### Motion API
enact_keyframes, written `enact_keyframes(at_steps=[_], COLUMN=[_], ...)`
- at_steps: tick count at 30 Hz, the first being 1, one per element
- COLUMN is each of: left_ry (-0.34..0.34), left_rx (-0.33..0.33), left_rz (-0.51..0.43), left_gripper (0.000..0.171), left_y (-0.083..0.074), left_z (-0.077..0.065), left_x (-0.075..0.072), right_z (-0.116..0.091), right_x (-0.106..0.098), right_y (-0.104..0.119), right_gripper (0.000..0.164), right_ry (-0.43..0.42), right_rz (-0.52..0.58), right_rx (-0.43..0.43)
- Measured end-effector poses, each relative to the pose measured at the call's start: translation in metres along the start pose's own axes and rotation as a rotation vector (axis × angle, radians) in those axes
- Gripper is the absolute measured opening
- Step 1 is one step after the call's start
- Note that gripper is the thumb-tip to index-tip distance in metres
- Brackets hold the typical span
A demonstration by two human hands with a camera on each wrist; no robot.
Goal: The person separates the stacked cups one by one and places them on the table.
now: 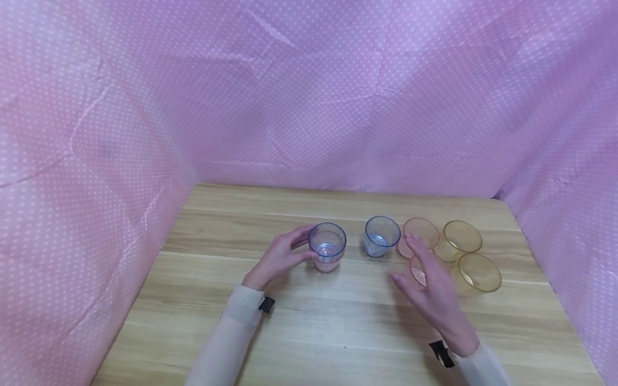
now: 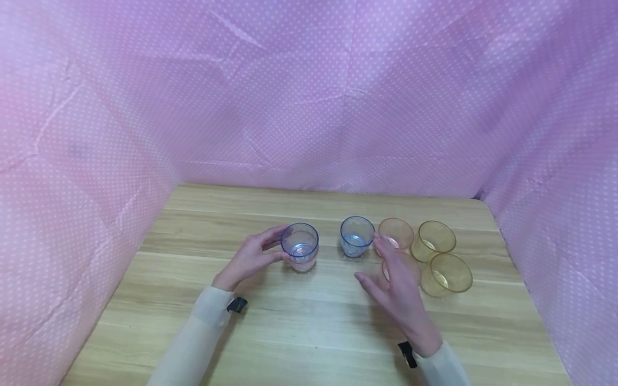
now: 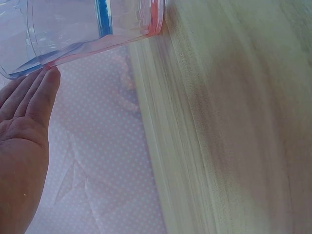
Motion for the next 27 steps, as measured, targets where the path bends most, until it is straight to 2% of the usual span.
enact_keyframes(at_steps=[5, 11, 15, 21, 24, 27], left_ry=[0.0, 0.002, 0.004, 0.003, 0.006, 0.006], left_rx=[-0.001, -0.004, -0.006, -0.003, 0.005, 0.009], left_rz=[0.002, 0.005, 0.009, 0.005, -0.002, -0.003], left_gripper=[0.073, 0.073, 0.074, 0.073, 0.073, 0.073], left_y=[-0.002, -0.002, -0.002, -0.001, -0.001, -0.002], left_z=[0.0, 0.001, 0.001, 0.001, 0.002, 0.001], left_x=[0.0, 0.001, 0.001, 0.0, 0.0, 0.0], right_z=[0.013, 0.024, 0.031, 0.039, 0.044, 0.048], right_x=[0.016, 0.038, 0.052, 0.072, 0.081, 0.09], right_y=[0.007, 0.005, 0.005, -0.001, -0.004, -0.006], right_gripper=[0.08, 0.079, 0.075, 0.083, 0.084, 0.085], right_ry=[0.025, 0.139, 0.183, 0.275, 0.304, 0.313], right_rz=[0.067, 0.106, 0.126, 0.115, 0.127, 0.146], right_rx=[-0.045, 0.03, 0.033, 0.128, 0.156, 0.146])
Point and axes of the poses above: each hand's wrist, its own z-axis towards the middle knuckle, its own x-axis out of the palm, y = z × x, the point moved 7 cm from there along z, towards the middle knuckle, and after that the axes turned 7 degrees about y, right-handed, at the moved point
